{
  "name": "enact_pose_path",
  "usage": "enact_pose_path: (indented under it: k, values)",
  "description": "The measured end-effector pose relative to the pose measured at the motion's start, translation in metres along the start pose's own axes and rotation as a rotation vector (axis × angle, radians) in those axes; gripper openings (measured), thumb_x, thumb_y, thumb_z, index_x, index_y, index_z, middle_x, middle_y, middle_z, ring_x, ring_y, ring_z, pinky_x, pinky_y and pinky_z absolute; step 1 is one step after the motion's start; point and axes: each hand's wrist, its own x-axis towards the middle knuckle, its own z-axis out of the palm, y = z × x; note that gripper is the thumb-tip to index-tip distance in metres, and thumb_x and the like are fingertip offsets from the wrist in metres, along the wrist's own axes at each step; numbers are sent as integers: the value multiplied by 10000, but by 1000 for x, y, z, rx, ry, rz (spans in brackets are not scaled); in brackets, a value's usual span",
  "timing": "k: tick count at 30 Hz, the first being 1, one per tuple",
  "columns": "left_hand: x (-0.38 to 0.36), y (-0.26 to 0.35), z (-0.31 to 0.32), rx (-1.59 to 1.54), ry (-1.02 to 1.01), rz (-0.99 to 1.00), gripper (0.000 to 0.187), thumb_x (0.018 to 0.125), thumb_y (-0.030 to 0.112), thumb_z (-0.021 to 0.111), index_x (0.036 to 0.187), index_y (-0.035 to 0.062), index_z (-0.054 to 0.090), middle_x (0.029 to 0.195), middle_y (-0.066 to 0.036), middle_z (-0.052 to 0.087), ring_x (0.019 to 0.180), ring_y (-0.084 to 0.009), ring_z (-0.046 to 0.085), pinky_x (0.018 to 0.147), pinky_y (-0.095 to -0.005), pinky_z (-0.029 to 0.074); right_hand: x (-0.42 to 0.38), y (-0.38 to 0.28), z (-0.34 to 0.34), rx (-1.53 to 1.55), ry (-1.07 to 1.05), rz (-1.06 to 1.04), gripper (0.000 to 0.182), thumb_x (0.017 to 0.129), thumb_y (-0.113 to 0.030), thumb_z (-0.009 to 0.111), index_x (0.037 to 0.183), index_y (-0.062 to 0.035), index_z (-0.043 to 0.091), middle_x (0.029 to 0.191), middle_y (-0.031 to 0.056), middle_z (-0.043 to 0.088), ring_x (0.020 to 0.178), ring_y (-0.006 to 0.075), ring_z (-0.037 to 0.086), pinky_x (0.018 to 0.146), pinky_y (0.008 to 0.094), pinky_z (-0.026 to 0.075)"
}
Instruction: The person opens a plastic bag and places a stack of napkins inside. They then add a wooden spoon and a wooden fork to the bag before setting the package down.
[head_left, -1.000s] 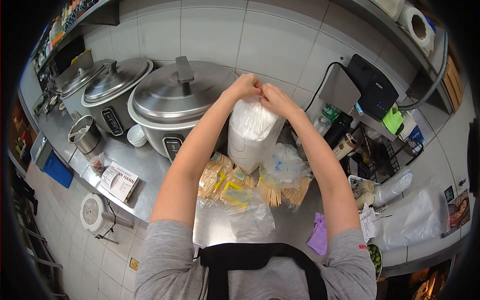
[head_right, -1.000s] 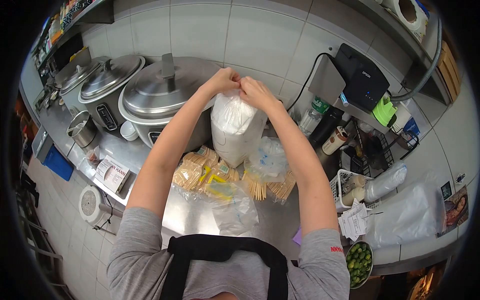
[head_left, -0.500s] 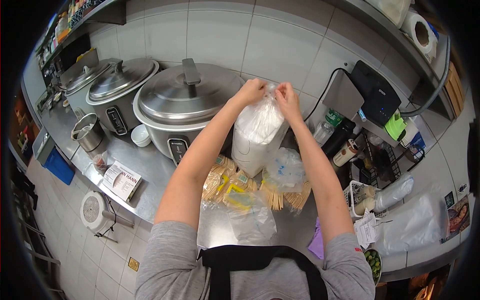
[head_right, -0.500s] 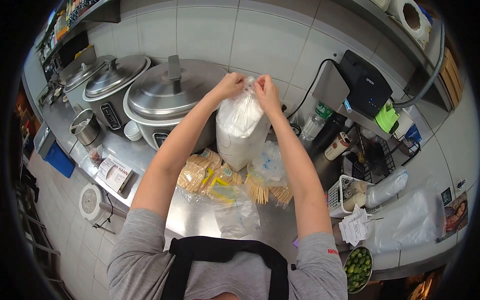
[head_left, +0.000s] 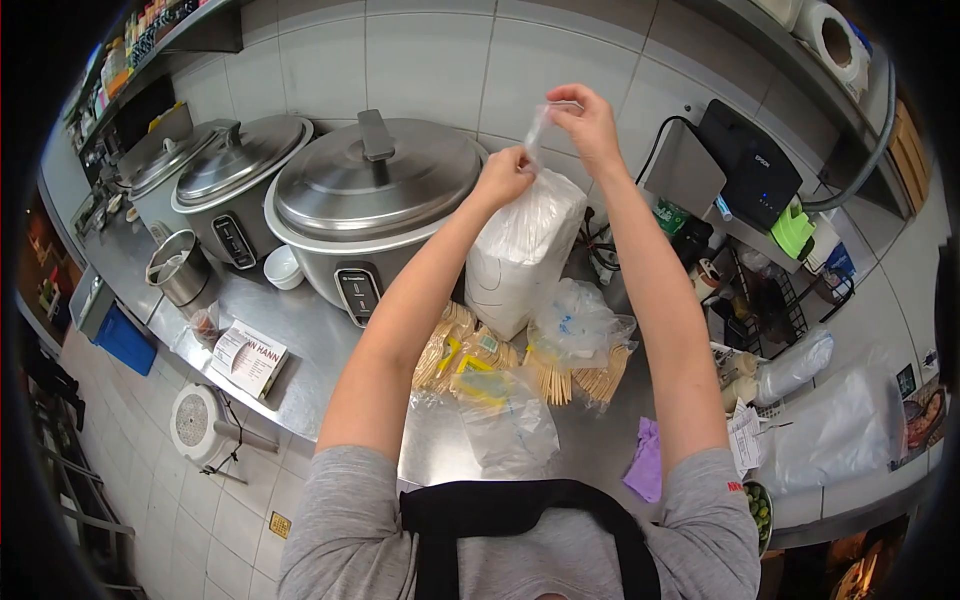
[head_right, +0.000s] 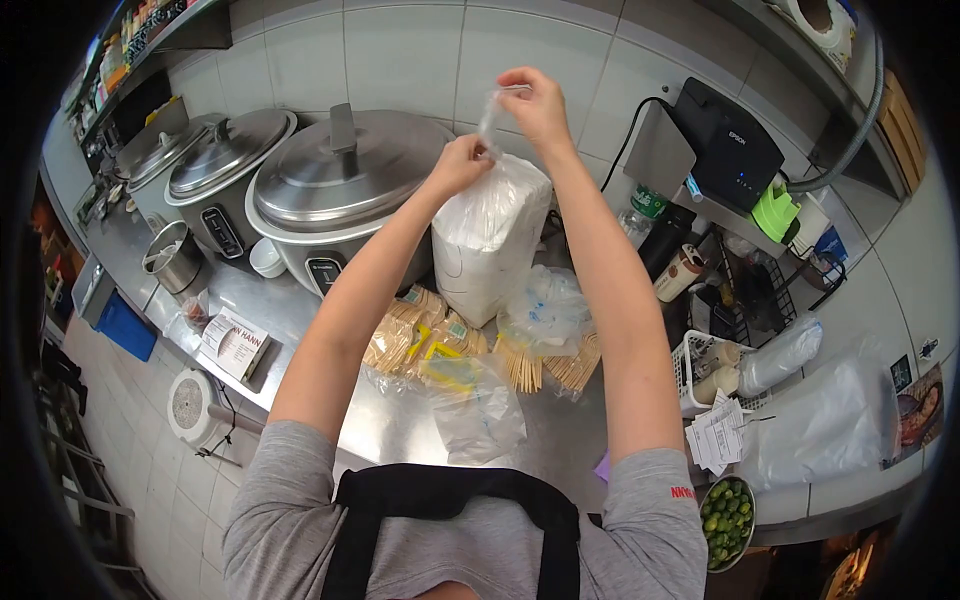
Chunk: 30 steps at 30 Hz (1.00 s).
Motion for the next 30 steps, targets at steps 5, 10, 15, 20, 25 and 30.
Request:
enact_pose_path:
  k: [5,10,15,20,25,30]
  values:
    - [0,-3,-5,-157,105,-215,209,686,151,681,739,-39,614,680,-82,617,635,-143,567,605,-288,448,-34,46,-4,245,239,288,147,711,-23,580,854,3,600,881,118,613,780,205,611,683,297,468]
    - [9,-20,-14,-217,213,-163,214,616,140,734,634,-23,599,547,-50,565,527,-119,522,515,-280,423,-55,60,-3,-397,-88,235,94,725,-33,603,800,25,609,721,89,636,709,133,604,637,253,468]
    - [-18,-29,-47,-321,270,-300,132,645,88,698,676,-5,609,617,-36,586,559,-106,513,530,-248,413,-55,79,-6,35,124,409,104,743,-73,636,791,18,618,704,76,633,659,143,586,615,255,460]
    - [-7,-9,-40,-283,131,2,284,688,133,682,916,-22,611,760,-41,615,681,-96,551,633,-238,437,-45,48,23,-9,-51,57,180,733,-93,673,850,21,599,737,35,603,660,95,538,615,220,430]
    - [2,7,-61,-676,193,-152,177,753,149,654,862,17,609,765,-6,580,714,-67,494,604,-246,396,-22,36,-1,51,32,298,246,719,-98,689,908,12,577,801,29,578,733,114,521,664,243,426]
    - [-8,33,-70,-744,184,-150,84,760,122,615,775,51,572,709,27,540,638,-64,455,613,-204,357,-24,-2,7,-170,325,-43,298,699,-62,669,971,-18,557,947,75,580,850,175,546,716,286,450]
